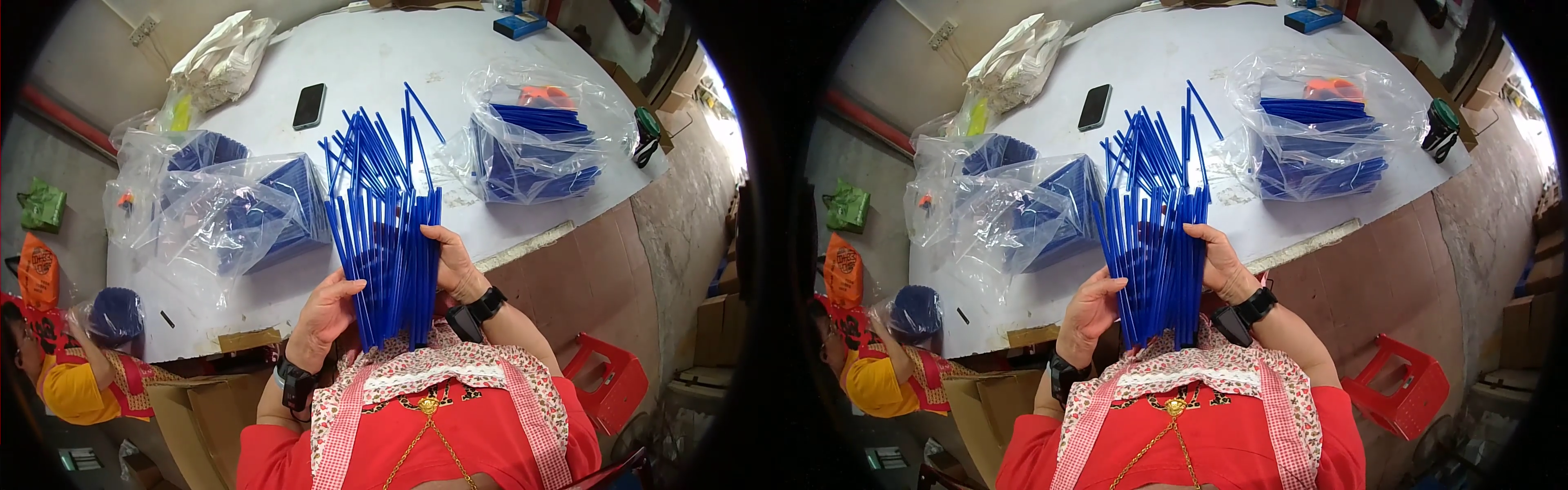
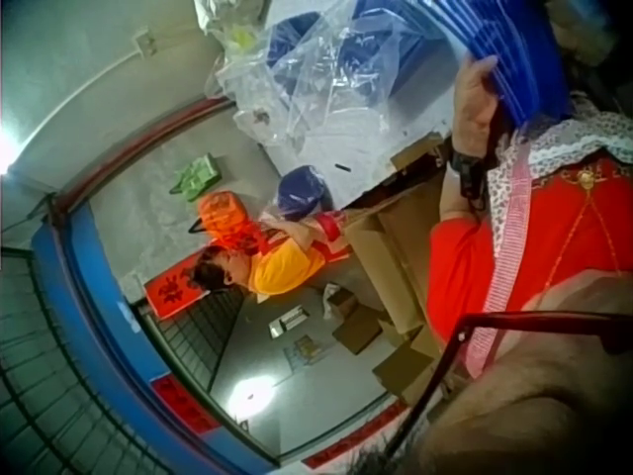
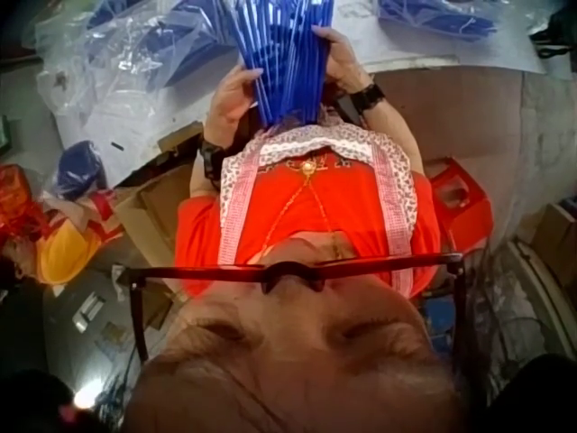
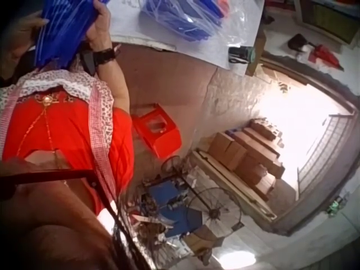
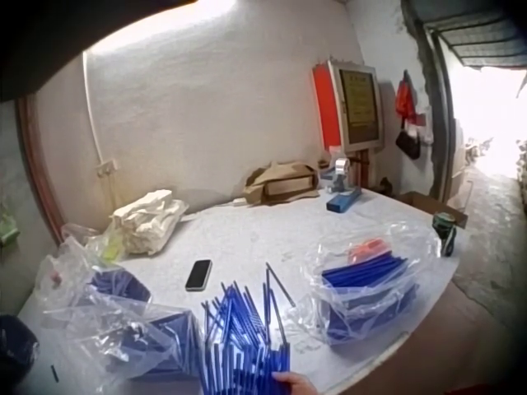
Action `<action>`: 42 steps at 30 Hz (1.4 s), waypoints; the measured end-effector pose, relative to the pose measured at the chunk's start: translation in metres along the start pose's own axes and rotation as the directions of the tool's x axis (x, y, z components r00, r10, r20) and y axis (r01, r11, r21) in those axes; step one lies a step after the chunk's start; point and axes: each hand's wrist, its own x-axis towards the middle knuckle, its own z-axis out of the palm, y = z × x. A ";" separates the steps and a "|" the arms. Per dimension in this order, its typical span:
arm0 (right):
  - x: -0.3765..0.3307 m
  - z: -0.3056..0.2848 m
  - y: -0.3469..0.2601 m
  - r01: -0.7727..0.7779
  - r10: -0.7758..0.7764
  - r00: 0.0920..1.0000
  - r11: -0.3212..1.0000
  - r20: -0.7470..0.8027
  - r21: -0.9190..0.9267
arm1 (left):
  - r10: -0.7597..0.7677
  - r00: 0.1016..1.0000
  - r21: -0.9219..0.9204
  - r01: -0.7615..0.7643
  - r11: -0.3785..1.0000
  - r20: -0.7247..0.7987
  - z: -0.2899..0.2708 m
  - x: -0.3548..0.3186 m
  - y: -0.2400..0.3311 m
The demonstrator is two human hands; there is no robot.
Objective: The person gathers blue plastic sticks by hand, aligns them into a bundle, and places the bundle into a clear plastic bag. They repeat this process, occasionally picking up stray sticks from the table to include in the bundles.
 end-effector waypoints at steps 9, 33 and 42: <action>0.010 0.014 0.018 0.018 -0.029 0.998 0.986 -0.064 -0.167 | 0.187 0.981 0.257 -0.167 0.952 -0.054 0.011 0.017 -0.035; 0.041 0.062 0.016 0.200 -0.411 0.909 0.575 -0.069 -0.793 | 0.271 0.961 0.588 -0.185 0.788 -0.061 -0.013 0.015 -0.042; 0.056 0.061 0.018 0.114 -0.082 0.988 0.958 0.128 -0.265 | 0.019 0.999 0.159 -0.014 0.987 -0.029 -0.020 -0.004 -0.013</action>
